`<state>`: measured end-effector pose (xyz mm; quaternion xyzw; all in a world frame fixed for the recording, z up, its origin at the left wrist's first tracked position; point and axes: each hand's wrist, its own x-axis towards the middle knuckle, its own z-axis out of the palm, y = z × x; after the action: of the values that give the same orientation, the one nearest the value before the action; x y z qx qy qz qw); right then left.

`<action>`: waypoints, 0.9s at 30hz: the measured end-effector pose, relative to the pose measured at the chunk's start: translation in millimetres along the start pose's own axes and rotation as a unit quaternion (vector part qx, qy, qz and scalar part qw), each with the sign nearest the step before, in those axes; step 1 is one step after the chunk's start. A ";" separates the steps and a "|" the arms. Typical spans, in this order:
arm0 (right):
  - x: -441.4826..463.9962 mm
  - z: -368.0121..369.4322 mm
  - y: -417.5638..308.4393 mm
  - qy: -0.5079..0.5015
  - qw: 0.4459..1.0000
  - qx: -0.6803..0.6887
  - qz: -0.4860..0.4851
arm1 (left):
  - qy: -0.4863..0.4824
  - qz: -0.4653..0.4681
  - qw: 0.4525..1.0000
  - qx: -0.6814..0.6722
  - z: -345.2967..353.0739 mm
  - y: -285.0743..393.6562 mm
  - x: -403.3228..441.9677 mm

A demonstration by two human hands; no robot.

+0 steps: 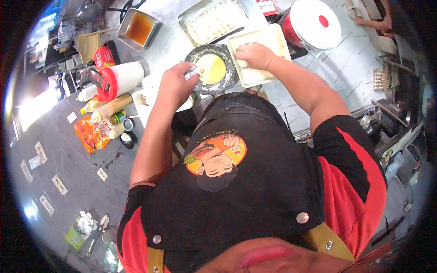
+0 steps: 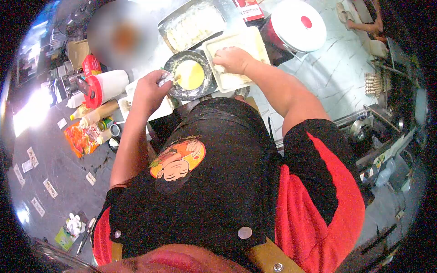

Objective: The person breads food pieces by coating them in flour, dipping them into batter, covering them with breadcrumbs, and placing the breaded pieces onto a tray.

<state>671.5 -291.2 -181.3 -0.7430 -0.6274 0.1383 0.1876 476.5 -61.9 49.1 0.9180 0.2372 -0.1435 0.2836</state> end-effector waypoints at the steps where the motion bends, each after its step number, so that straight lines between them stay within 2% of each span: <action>1: -3.0 -1.0 2.7 -0.008 0.999 0.022 0.027 | -0.003 0.020 1.000 -0.002 1.4 6.7 1.6; 4: -26.3 -24.8 7.7 0.125 0.973 0.085 0.175 | -0.016 0.081 0.996 -0.030 12.0 27.7 8.3; 5: -35.9 -36.1 12.0 0.166 0.961 0.120 0.187 | -0.027 0.102 0.993 -0.048 18.4 35.7 13.2; 7: -54.0 -74.5 3.3 0.183 0.932 0.187 0.251 | -0.027 0.158 0.985 -0.066 41.3 48.6 29.0; 9: -72.9 -89.3 -1.1 0.200 0.903 0.238 0.298 | -0.039 0.172 0.982 -0.066 66.4 63.7 48.2; 10: -79.5 -92.5 -4.6 0.194 0.898 0.239 0.313 | -0.044 0.178 0.981 -0.066 78.3 68.3 58.6; 12: -86.9 -98.1 -10.5 0.183 0.890 0.242 0.340 | -0.087 0.157 0.983 0.041 120.5 56.5 91.3; 13: -88.6 -94.8 -9.3 0.174 0.898 0.230 0.332 | -0.107 0.145 0.979 0.095 128.8 57.4 97.5; 16: -81.5 -85.3 -14.0 0.145 0.919 0.201 0.306 | -0.104 0.119 0.979 0.126 133.0 49.1 100.0; 19: -53.4 -61.0 -17.9 0.098 0.942 0.187 0.262 | -0.056 0.144 0.985 0.075 115.7 33.8 88.3; 20: -50.0 -45.8 -20.0 0.087 0.948 0.143 0.270 | -0.036 0.151 0.987 0.052 102.6 31.6 79.0; 22: -38.2 -42.3 -38.2 0.067 0.955 0.051 0.284 | -0.031 0.121 0.992 0.022 81.7 18.4 60.8; 23: -34.4 -49.2 -43.9 -0.027 0.946 0.016 0.322 | -0.018 0.116 0.993 0.002 74.7 5.3 50.6; 26: -27.8 -57.8 -63.7 -0.068 0.932 -0.017 0.356 | -0.016 0.056 0.998 -0.012 53.1 -27.7 18.6; 27: -25.2 -55.4 -66.5 -0.055 0.933 -0.021 0.356 | -0.011 0.046 0.999 -0.019 52.1 -44.3 8.8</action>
<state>633.0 -312.4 -102.6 -0.9125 -0.3344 0.2232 0.0754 454.3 -57.3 -16.0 0.9208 0.1942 -0.1353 0.3101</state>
